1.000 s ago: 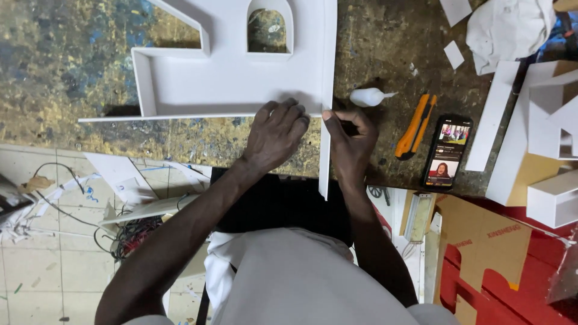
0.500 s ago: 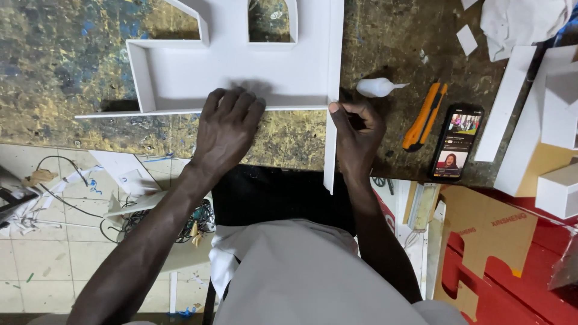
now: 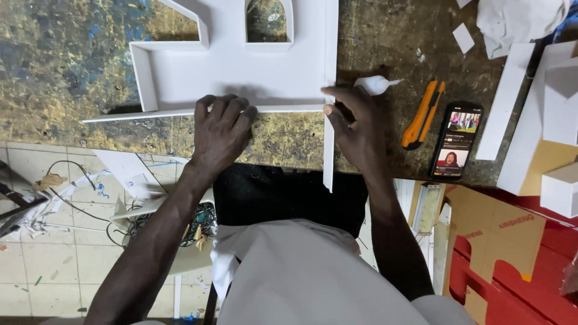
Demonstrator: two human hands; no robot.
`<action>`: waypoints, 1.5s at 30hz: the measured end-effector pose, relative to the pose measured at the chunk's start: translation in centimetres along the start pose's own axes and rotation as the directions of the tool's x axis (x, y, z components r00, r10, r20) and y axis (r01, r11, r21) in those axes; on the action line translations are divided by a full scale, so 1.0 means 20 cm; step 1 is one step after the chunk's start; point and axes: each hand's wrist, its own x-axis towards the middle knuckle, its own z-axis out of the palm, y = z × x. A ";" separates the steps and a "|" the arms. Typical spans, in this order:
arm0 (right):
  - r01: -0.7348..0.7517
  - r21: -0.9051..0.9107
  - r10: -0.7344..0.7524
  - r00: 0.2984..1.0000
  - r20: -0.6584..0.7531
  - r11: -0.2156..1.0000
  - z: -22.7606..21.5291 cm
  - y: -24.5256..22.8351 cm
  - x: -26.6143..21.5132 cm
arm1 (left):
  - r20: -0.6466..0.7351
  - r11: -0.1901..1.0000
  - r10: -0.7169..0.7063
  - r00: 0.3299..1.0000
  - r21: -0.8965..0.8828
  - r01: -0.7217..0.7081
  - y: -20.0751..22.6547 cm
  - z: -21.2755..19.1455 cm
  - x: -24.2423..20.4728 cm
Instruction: The person assembles a large white letter-shaped object by attaching a side piece to the main body. They apply glue to the edges of the letter and press the side piece into place, then use a utility knife to trim excess material from the edges.
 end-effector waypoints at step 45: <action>-0.277 0.435 0.328 0.944 -0.045 0.857 0.06 0.11 -0.19 | -0.129 0.998 0.032 0.991 -0.054 -0.040 0.14 0.11 0.13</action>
